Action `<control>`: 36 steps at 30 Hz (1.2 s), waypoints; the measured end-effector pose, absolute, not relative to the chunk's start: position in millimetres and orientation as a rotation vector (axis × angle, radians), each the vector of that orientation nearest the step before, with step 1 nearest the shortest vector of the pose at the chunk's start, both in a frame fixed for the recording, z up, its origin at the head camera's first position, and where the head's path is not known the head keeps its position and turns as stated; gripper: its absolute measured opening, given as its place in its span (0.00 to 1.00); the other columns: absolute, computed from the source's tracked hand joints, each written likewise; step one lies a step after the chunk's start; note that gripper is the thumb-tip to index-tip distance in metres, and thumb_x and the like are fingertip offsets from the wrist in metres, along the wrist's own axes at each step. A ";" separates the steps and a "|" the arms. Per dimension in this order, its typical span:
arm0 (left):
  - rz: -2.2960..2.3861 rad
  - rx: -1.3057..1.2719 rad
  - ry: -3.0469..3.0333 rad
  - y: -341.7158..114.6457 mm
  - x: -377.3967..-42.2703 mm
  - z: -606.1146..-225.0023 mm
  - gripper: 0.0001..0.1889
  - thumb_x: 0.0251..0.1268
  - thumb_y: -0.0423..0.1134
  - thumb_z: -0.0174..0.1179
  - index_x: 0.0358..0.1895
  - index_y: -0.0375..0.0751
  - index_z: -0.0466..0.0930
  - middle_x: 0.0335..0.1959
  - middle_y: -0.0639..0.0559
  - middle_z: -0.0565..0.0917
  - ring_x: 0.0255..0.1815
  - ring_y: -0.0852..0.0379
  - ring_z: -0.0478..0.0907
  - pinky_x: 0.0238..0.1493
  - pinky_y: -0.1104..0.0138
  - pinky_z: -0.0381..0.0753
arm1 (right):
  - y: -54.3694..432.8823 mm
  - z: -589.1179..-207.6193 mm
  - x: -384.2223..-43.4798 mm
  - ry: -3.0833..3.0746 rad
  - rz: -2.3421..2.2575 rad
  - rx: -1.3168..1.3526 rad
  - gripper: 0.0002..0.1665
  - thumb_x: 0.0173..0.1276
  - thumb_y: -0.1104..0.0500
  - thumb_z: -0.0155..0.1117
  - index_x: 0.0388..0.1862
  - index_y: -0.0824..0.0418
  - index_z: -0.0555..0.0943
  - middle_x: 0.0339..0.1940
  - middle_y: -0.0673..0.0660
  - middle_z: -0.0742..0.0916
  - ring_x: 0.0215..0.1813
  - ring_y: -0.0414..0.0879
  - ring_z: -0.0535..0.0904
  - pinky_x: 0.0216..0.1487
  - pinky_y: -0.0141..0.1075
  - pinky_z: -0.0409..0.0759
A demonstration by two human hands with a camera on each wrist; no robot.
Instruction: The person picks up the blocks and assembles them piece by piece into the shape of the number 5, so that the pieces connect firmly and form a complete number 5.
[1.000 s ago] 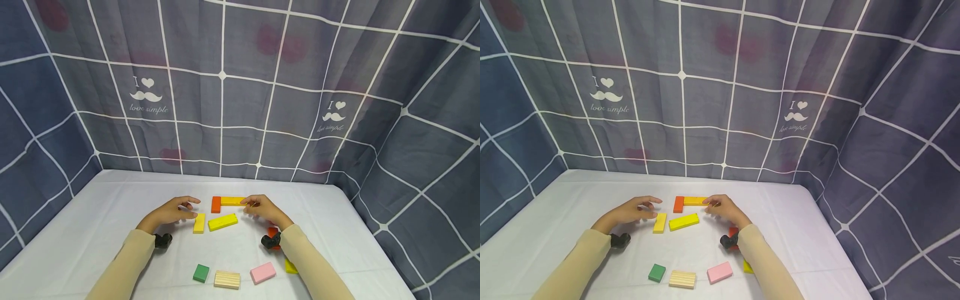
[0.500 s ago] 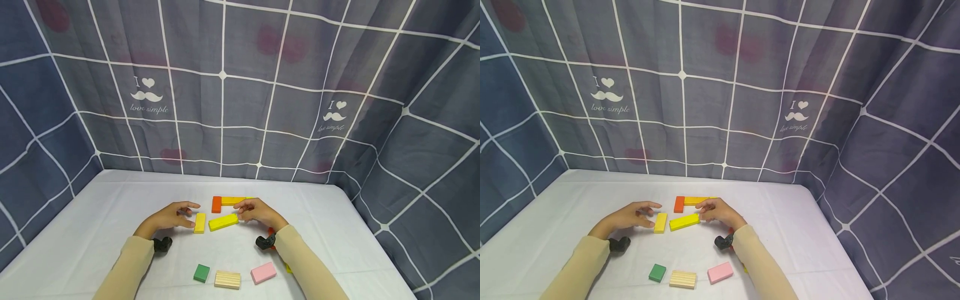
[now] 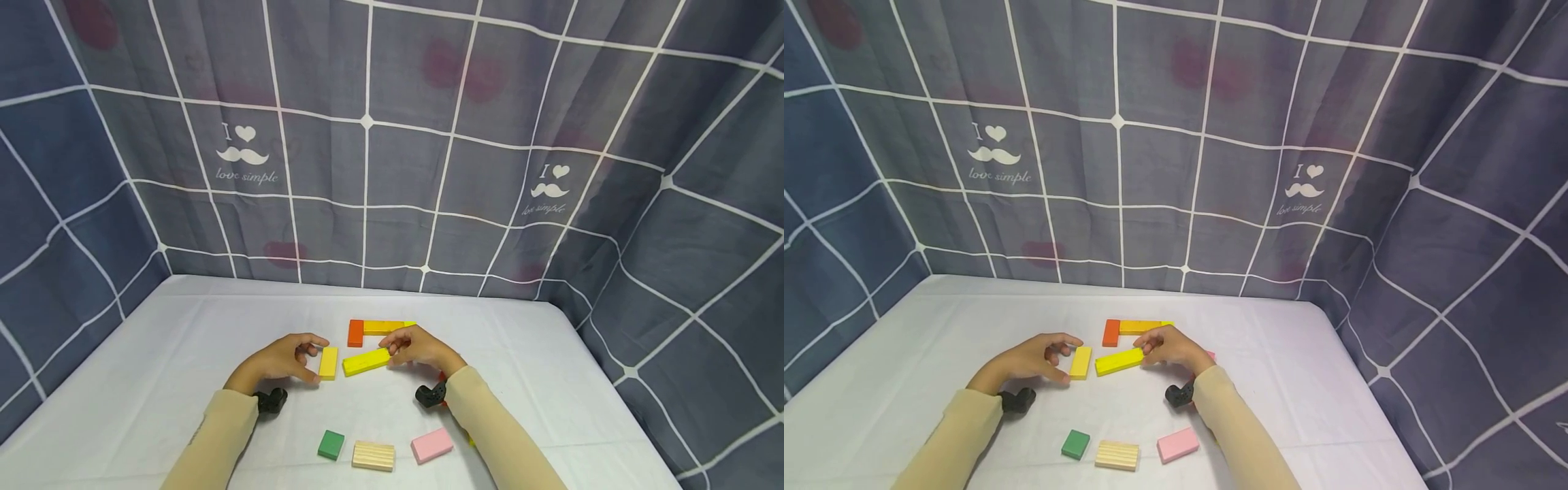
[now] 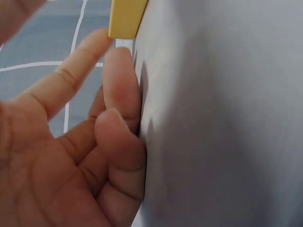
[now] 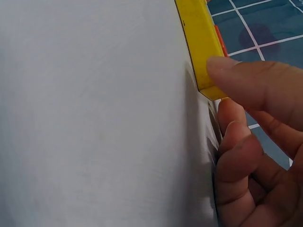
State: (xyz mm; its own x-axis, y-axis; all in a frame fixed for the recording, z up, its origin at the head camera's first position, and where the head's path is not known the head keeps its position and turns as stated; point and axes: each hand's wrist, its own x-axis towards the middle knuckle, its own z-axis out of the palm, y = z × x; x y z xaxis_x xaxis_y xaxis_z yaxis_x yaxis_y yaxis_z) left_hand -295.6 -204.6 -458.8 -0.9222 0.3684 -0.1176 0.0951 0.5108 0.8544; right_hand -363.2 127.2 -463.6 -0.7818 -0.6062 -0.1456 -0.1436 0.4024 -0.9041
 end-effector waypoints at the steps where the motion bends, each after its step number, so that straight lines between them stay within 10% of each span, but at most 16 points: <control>1: 1.371 0.382 2.477 -203.8 -295.2 -458.8 0.36 0.49 0.26 0.83 0.66 0.29 0.80 0.47 0.45 0.78 0.38 0.50 0.69 0.40 0.65 0.73 | 127.1 -463.6 -363.4 2.214 -1.348 -0.642 0.24 0.61 0.75 0.77 0.58 0.72 0.87 0.35 0.50 0.84 0.34 0.41 0.73 0.31 0.28 0.71; 36: 1.163 0.302 2.677 -185.8 -294.6 -453.9 0.32 0.47 0.33 0.86 0.60 0.36 0.87 0.42 0.50 0.83 0.44 0.51 0.75 0.52 0.57 0.77 | 137.5 -461.7 -361.0 2.363 -1.140 -0.742 0.19 0.65 0.70 0.79 0.55 0.66 0.89 0.33 0.48 0.81 0.33 0.40 0.70 0.31 0.29 0.68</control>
State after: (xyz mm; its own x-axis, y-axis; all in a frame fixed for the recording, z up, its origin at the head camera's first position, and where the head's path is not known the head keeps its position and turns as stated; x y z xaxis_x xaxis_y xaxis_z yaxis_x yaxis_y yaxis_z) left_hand -294.6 -185.8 -453.9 -0.9576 0.2673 -0.1072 0.1039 0.6681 0.7368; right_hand -361.0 137.5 -461.7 -0.7734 -0.6201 -0.1316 -0.2827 0.5232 -0.8039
